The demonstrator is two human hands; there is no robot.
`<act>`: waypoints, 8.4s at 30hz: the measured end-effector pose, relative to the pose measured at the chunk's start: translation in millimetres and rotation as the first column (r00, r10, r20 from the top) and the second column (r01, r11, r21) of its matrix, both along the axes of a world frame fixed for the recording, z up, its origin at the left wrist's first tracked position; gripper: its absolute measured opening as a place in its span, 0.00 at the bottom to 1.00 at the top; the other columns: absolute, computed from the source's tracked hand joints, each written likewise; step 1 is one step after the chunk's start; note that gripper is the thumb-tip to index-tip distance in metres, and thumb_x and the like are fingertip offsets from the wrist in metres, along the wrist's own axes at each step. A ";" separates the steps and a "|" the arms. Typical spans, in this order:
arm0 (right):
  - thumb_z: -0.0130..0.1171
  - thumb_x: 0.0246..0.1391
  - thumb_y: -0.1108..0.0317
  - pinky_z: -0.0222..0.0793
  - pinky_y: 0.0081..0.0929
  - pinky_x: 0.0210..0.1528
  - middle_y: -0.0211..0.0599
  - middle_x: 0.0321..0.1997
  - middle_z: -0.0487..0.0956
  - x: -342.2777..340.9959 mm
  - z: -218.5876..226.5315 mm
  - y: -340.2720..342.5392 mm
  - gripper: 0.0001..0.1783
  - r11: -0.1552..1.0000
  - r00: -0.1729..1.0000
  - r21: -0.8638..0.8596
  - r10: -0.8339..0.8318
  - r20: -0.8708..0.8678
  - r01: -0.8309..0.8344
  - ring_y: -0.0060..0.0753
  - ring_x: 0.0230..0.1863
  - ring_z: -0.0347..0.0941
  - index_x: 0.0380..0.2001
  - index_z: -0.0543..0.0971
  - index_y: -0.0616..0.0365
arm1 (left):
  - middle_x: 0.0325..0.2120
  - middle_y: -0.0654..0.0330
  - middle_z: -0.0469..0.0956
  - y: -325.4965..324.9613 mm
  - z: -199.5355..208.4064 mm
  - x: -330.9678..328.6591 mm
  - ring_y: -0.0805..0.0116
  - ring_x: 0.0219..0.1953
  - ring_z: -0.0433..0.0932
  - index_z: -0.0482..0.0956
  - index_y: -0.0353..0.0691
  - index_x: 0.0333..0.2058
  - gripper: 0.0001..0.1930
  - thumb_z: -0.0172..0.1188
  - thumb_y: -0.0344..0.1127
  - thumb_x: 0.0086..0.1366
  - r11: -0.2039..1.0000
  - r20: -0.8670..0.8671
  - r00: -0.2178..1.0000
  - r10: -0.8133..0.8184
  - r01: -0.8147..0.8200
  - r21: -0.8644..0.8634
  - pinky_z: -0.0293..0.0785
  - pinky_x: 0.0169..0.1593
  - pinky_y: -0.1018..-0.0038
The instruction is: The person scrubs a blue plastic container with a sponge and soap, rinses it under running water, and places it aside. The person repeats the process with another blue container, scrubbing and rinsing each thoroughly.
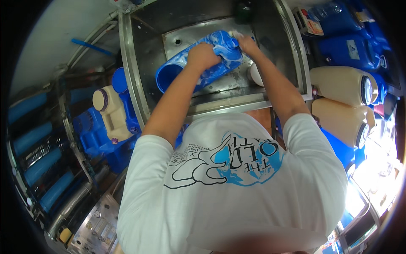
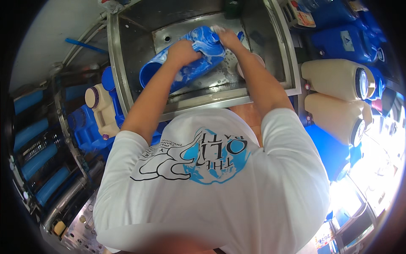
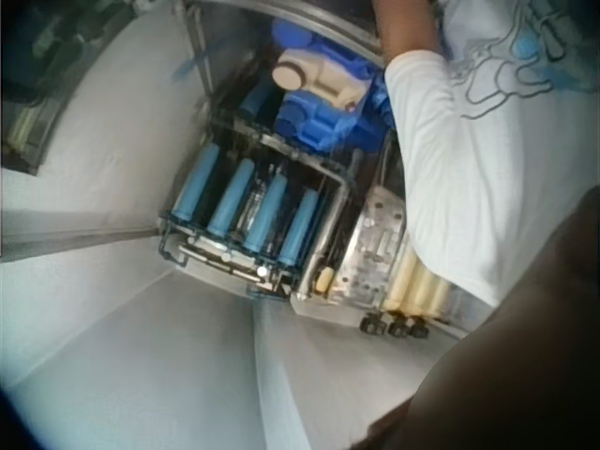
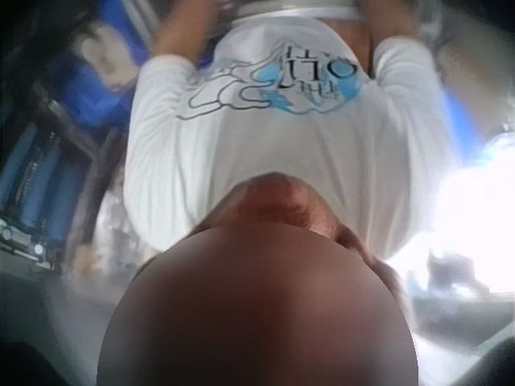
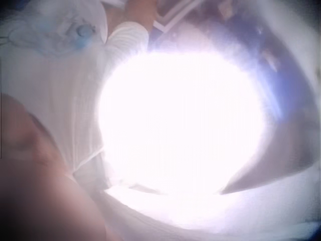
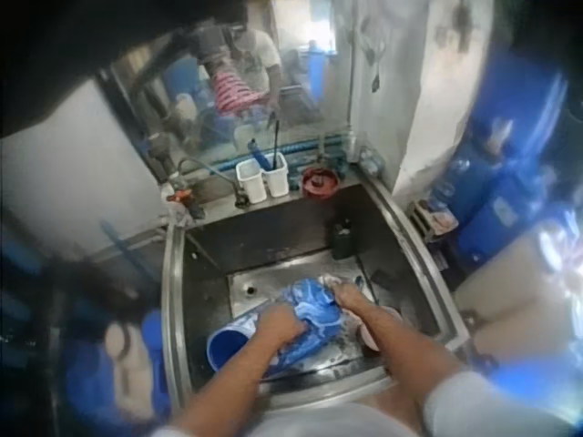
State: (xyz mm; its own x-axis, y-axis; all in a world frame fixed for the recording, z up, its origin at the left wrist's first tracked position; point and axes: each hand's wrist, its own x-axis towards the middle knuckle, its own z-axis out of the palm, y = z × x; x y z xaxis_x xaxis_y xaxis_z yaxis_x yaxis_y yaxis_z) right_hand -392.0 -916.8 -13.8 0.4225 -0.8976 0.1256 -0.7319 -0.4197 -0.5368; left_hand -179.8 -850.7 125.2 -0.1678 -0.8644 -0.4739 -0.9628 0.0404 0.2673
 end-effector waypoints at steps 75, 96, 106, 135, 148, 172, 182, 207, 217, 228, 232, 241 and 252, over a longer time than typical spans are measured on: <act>0.50 0.66 0.47 0.57 0.41 0.70 0.54 0.65 0.69 81.2 69.0 27.3 0.37 0.839 0.890 0.460 0.061 0.453 -0.292 0.49 0.69 0.63 0.67 0.63 0.64 | 0.53 0.48 0.76 83.7 -18.5 95.5 0.56 0.51 0.78 0.76 0.41 0.54 0.27 0.65 0.24 0.53 0.599 -0.483 0.859 0.170 -0.479 -0.642 0.77 0.49 0.65; 0.53 0.59 0.55 0.70 0.40 0.56 0.51 0.51 0.79 195.6 -86.4 -51.0 0.21 0.996 0.886 -0.014 -0.074 0.457 0.090 0.55 0.51 0.76 0.48 0.80 0.57 | 0.31 0.61 0.83 28.6 -87.9 156.4 0.81 0.21 0.72 0.80 0.37 0.52 0.20 0.67 0.39 0.64 0.323 -0.794 0.166 0.585 -0.945 0.041 0.70 0.25 0.81; 0.38 0.70 0.41 0.72 0.49 0.55 0.52 0.47 0.79 50.0 -205.1 21.3 0.37 0.090 0.669 0.987 -0.743 -0.024 0.136 0.49 0.51 0.77 0.65 0.64 0.63 | 0.27 0.60 0.81 33.0 -74.4 151.3 0.75 0.19 0.73 0.82 0.37 0.47 0.19 0.66 0.42 0.62 0.266 -0.721 0.165 0.673 -0.964 0.028 0.72 0.26 0.77; 0.55 0.63 0.58 0.70 0.44 0.57 0.61 0.57 0.71 136.2 48.1 141.4 0.32 0.986 0.990 -0.100 0.138 0.036 -0.134 0.53 0.56 0.73 0.62 0.64 0.69 | 0.35 0.54 0.83 43.0 -72.9 134.4 0.67 0.32 0.82 0.78 0.33 0.52 0.21 0.62 0.41 0.66 0.410 -0.878 0.007 0.479 -0.886 0.217 0.78 0.36 0.71; 0.60 0.53 0.59 0.73 0.45 0.54 0.52 0.54 0.74 -19.0 82.7 23.0 0.25 0.958 0.870 0.146 -0.152 -0.468 0.246 0.57 0.50 0.76 0.54 0.76 0.56 | 0.44 0.50 0.81 20.2 -29.9 115.6 0.68 0.37 0.81 0.65 0.32 0.63 0.38 0.68 0.50 0.63 0.762 -0.868 0.217 0.447 -0.601 0.242 0.78 0.38 0.72; 0.60 0.55 0.61 0.74 0.49 0.46 0.52 0.45 0.81 133.1 130.7 82.2 0.31 0.943 0.961 0.328 0.145 -0.235 -0.062 0.57 0.45 0.78 0.61 0.68 0.56 | 0.43 0.49 0.82 -264.6 55.6 266.0 0.49 0.48 0.81 0.82 0.40 0.43 0.24 0.64 0.55 0.60 0.578 -0.035 0.902 0.430 -0.304 -0.757 0.76 0.49 0.57; 0.60 0.57 0.58 0.74 0.49 0.48 0.54 0.47 0.80 99.4 116.2 91.5 0.33 0.960 0.967 0.218 -0.128 -0.222 0.177 0.57 0.46 0.78 0.62 0.67 0.59 | 0.44 0.45 0.82 -270.0 27.5 288.0 0.47 0.49 0.80 0.80 0.33 0.43 0.31 0.69 0.58 0.54 0.485 -0.373 0.769 0.519 -0.624 -0.613 0.75 0.52 0.58; 0.55 0.57 0.62 0.77 0.46 0.44 0.54 0.52 0.79 101.3 83.9 44.0 0.29 0.971 0.973 -0.107 -0.221 -0.067 0.213 0.53 0.45 0.80 0.60 0.69 0.63 | 0.57 0.46 0.75 -192.0 -24.1 28.1 0.47 0.59 0.74 0.80 0.44 0.54 0.46 0.49 0.80 0.55 0.943 -0.040 0.996 0.083 -0.092 -0.321 0.69 0.58 0.47; 0.52 0.60 0.62 0.76 0.53 0.46 0.55 0.46 0.80 103.2 126.3 8.6 0.22 0.914 0.958 0.287 -0.284 -0.048 0.286 0.57 0.45 0.80 0.56 0.72 0.61 | 0.40 0.48 0.82 -195.9 -36.2 29.1 0.45 0.44 0.82 0.85 0.47 0.39 0.22 0.66 0.54 0.50 0.660 0.108 0.984 -0.142 0.175 -0.731 0.78 0.47 0.53; 0.57 0.60 0.57 0.74 0.52 0.48 0.56 0.48 0.79 96.5 112.8 16.0 0.27 0.897 0.953 0.324 -0.295 -0.067 0.300 0.59 0.47 0.79 0.57 0.68 0.61 | 0.42 0.46 0.82 -191.9 -33.6 2.3 0.45 0.44 0.82 0.84 0.46 0.41 0.22 0.63 0.52 0.51 0.764 0.109 0.981 -0.158 0.192 -0.616 0.77 0.50 0.55; 0.56 0.60 0.56 0.74 0.51 0.50 0.54 0.52 0.78 94.6 125.3 30.7 0.27 0.939 0.984 0.295 -0.162 -0.071 0.176 0.59 0.48 0.78 0.58 0.67 0.59 | 0.54 0.43 0.77 -271.9 -73.3 73.3 0.49 0.56 0.76 0.82 0.46 0.51 0.27 0.64 0.54 0.55 0.985 -0.058 0.988 -0.143 0.137 -0.103 0.68 0.62 0.60; 0.60 0.53 0.51 0.75 0.47 0.53 0.46 0.50 0.83 157.5 155.3 -123.8 0.22 0.944 0.881 0.330 0.154 -0.448 0.003 0.48 0.52 0.80 0.45 0.85 0.53 | 0.66 0.41 0.59 -113.5 -91.8 59.3 0.51 0.66 0.62 0.50 0.34 0.69 0.44 0.60 0.56 0.67 0.650 -0.932 0.227 0.281 -0.760 0.011 0.58 0.67 0.61; 0.53 0.58 0.48 0.73 0.44 0.55 0.53 0.47 0.82 187.1 157.3 -100.0 0.24 0.983 0.978 0.157 0.119 -0.170 -0.092 0.53 0.52 0.78 0.43 0.85 0.56 | 0.51 0.47 0.76 -105.5 -28.4 83.3 0.61 0.50 0.77 0.41 0.41 0.72 0.46 0.64 0.39 0.66 0.703 -0.895 -0.137 0.425 -0.572 0.422 0.73 0.52 0.71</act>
State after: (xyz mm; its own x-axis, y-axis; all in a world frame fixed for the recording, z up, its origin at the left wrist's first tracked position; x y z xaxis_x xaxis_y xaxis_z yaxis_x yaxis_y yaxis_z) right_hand -204.9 -1016.8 143.5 0.5194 -0.8498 -0.0902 -0.7771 -0.4258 -0.4636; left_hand -96.6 -956.1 96.8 0.1341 -0.9493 -0.2844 0.3251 -0.2289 0.9176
